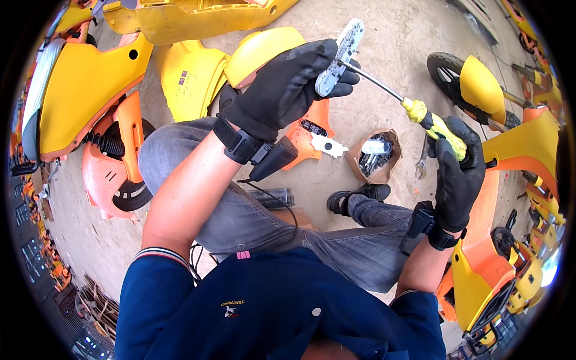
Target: The person sits on the floor and uses a yellow-handled screwdriver to tighten screws into a white LED light module. They repeatedly rotate the module to access different screw holes and secure the internal components.
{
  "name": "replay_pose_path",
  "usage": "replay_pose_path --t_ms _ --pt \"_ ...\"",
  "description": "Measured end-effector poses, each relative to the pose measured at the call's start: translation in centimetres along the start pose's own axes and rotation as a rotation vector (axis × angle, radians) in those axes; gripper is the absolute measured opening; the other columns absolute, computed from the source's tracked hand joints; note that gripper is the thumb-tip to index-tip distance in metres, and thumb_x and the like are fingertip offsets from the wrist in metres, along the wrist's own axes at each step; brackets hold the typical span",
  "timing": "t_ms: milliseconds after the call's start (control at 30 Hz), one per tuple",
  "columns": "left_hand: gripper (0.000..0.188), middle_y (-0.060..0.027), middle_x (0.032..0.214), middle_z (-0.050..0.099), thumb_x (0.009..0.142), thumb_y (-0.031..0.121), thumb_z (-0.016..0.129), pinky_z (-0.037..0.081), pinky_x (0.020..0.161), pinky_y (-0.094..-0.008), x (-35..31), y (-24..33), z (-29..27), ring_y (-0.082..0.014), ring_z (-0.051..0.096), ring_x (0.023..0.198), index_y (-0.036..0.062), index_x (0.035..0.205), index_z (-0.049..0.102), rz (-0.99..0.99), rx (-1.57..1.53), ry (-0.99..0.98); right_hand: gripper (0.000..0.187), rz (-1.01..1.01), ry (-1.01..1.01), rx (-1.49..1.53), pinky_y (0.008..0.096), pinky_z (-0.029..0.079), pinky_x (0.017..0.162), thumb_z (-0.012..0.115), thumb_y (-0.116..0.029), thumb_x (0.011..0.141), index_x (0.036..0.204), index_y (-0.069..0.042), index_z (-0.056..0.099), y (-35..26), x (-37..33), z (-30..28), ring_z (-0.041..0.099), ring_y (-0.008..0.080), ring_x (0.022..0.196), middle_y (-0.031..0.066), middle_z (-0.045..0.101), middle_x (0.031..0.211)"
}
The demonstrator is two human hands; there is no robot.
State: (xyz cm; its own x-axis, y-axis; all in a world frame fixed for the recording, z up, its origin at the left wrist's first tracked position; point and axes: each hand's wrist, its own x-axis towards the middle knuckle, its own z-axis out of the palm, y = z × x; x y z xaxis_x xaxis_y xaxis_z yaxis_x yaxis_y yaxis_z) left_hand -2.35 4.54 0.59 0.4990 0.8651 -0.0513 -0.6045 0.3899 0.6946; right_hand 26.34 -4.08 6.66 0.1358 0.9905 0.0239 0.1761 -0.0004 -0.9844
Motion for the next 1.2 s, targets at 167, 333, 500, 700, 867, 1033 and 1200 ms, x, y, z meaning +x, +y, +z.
replay_pose_path --t_ms 167,333,500,700,867,1033,1200 --pt "0.039 -0.0183 0.125 0.06 0.104 0.025 0.046 0.05 0.098 -0.037 0.0 -0.1 -0.1 -0.024 0.062 0.113 -0.0015 0.131 0.05 0.003 -0.001 0.001 0.037 0.014 0.0 0.005 0.0256 0.05 0.075 0.065 -0.002 0.087 0.123 0.003 0.057 -0.1 -0.1 0.0 0.063 0.0143 0.085 0.0105 0.063 0.107" --pt "0.039 -0.0177 0.126 0.06 0.104 0.027 0.046 0.049 0.098 -0.0363 0.0 0.1 0.2 -0.024 0.062 0.112 -0.0001 0.131 0.05 0.009 0.061 0.03 0.035 0.024 0.005 0.025 0.026 0.052 0.071 0.064 0.0 0.088 0.122 0.004 0.057 0.0 -0.1 0.2 0.063 0.0142 0.084 0.0114 0.063 0.107" --pt "0.04 -0.0157 0.126 0.06 0.103 0.028 0.048 0.048 0.1 -0.0361 -0.3 0.5 0.9 -0.0223 0.061 0.112 0.0018 0.133 0.05 0.011 0.108 0.031 0.033 0.034 0.018 0.025 0.025 0.052 0.065 0.062 0.002 0.088 0.121 0.004 0.057 -0.1 -0.2 0.5 0.062 0.0139 0.079 0.0129 0.061 0.108" --pt "0.04 -0.0137 0.127 0.059 0.102 0.027 0.05 0.046 0.102 -0.0337 -0.5 0.7 0.9 -0.02 0.059 0.113 0.0021 0.134 0.049 0.03 0.138 0.073 0.034 0.006 0.026 -0.069 0.024 0.05 0.062 0.063 0.002 0.087 0.12 0.002 0.055 -0.6 -0.5 1.2 0.059 0.0122 0.074 0.0107 0.058 0.104" --pt "0.041 -0.0135 0.125 0.06 0.102 0.026 0.05 0.047 0.099 -0.0308 -0.2 0.5 0.0 -0.0173 0.06 0.108 0.0002 0.133 0.049 0.069 0.131 0.048 0.039 -0.016 0.016 -0.17 0.023 0.048 0.06 0.064 0.001 0.086 0.122 -0.002 0.05 -0.7 -0.9 1.6 0.056 0.0106 0.069 0.0082 0.057 0.101" --pt "0.041 -0.0143 0.124 0.06 0.102 0.026 0.051 0.047 0.097 -0.0292 -0.3 0.5 0.3 -0.0158 0.06 0.105 -0.0005 0.134 0.049 0.067 0.138 0.072 0.033 -0.236 -0.064 -0.358 0.0227 0.046 0.059 0.065 0.0 0.085 0.116 0.0 0.055 0.3 -0.5 1.0 0.054 0.0084 0.07 0.0067 0.056 0.102" --pt "0.04 -0.0141 0.124 0.06 0.103 0.027 0.05 0.048 0.094 -0.0273 -0.4 1.0 1.0 -0.0142 0.059 0.101 -0.0004 0.133 0.05 0.058 0.178 0.1 0.029 0.075 -0.127 -0.324 0.0263 0.048 0.074 0.07 -0.003 0.082 0.109 0.001 0.059 -1.3 -0.9 1.3 0.057 0.012 0.087 0.0074 0.059 0.1"
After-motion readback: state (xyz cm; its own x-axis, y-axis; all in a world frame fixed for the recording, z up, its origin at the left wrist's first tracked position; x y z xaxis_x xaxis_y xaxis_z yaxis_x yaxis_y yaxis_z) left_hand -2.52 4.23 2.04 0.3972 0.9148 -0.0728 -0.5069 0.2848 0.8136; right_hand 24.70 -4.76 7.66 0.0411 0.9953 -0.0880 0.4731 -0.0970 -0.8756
